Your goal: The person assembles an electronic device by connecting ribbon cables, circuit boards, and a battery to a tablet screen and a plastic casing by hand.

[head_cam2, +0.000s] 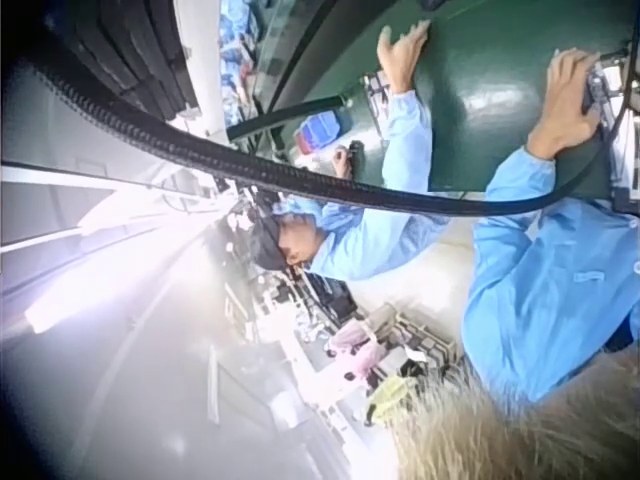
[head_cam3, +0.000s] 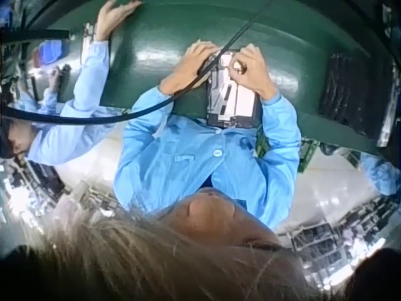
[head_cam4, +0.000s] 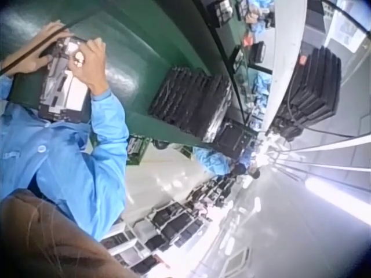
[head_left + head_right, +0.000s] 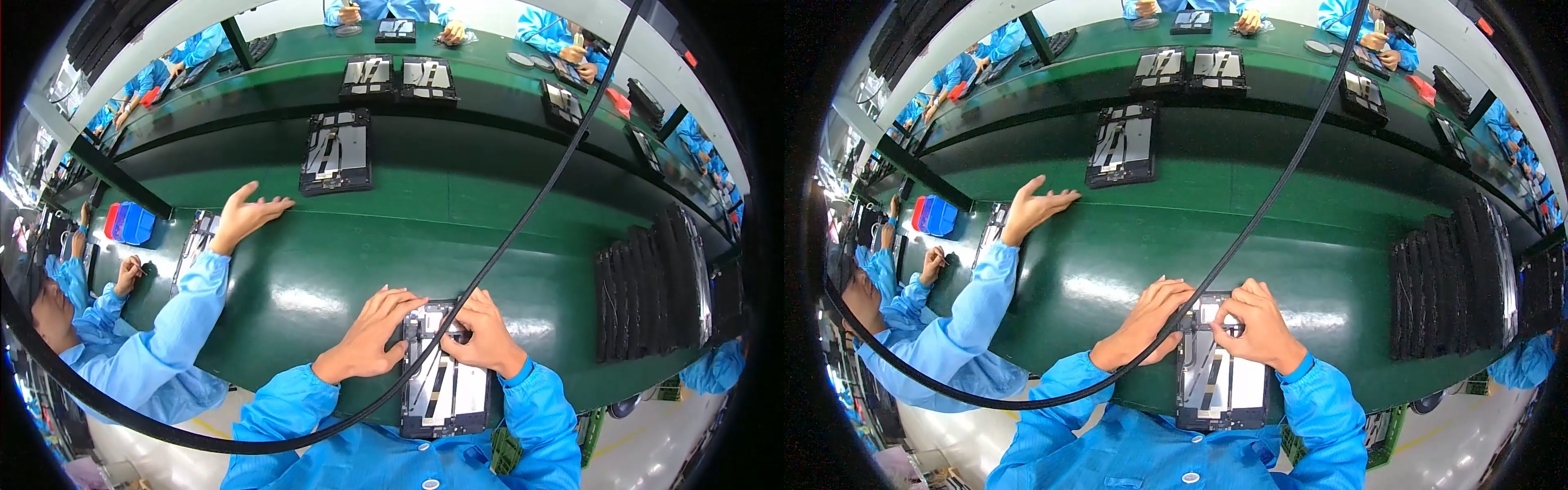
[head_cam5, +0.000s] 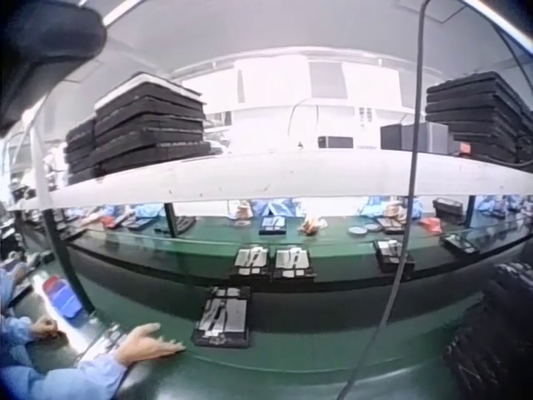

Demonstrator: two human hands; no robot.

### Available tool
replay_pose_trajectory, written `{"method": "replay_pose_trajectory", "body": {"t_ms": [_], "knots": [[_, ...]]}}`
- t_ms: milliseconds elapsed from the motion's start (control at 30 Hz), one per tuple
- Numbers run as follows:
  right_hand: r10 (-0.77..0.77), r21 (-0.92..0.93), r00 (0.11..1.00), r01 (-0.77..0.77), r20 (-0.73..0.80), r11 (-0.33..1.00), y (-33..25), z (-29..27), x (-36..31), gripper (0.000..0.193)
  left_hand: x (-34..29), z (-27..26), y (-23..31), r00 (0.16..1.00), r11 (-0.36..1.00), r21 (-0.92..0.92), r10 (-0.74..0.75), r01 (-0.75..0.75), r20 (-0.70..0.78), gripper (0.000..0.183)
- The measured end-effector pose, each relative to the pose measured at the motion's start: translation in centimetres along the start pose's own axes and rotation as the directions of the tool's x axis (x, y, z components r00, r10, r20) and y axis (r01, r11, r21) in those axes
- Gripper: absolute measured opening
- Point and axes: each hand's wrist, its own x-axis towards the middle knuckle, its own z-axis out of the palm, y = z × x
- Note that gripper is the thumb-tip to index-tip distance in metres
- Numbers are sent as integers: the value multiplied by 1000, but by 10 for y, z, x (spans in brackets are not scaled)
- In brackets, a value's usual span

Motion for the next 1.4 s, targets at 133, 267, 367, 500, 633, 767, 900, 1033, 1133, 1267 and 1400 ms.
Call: {"method": "replay_pose_trajectory", "body": {"t_ms": [133,267,367,500,633,767,900,1033,1133,1267,1400], "knots": [[34,28,999,-35,42,999,0,-1,0,19,-9,18,3,990,999,-25,-29,26,-140,83],[14,92,998,-20,62,996,0,-5,2,19,-24,31,3,923,996,76,76,-51,-378,56],[10,136,997,-20,76,991,0,-6,1,18,-36,37,1,901,944,315,217,-97,-376,37],[-26,167,1000,23,17,986,4,-2,-1,18,-42,37,10,891,900,429,259,-82,-373,28],[-78,107,995,71,63,992,4,-3,-1,16,-39,41,20,893,904,426,220,-36,-392,29],[-89,116,993,80,77,990,2,-4,0,15,-40,43,36,914,920,385,93,72,-395,31],[-73,108,991,61,109,992,0,-5,-2,14,-48,51,35,921,914,397,84,81,-380,36],[-81,60,995,78,58,995,4,-7,-5,13,-41,53,29,909,917,390,89,85,-408,30],[-169,51,984,171,-53,984,6,-2,-10,11,-43,51,26,906,907,415,109,78,-410,28],[-160,26,984,162,-77,986,7,-7,-13,11,-42,46,19,896,879,476,216,-6,-387,28],[-113,-19,989,112,-93,994,7,-12,-20,12,-38,39,22,908,875,480,247,-60,-338,34]]}}
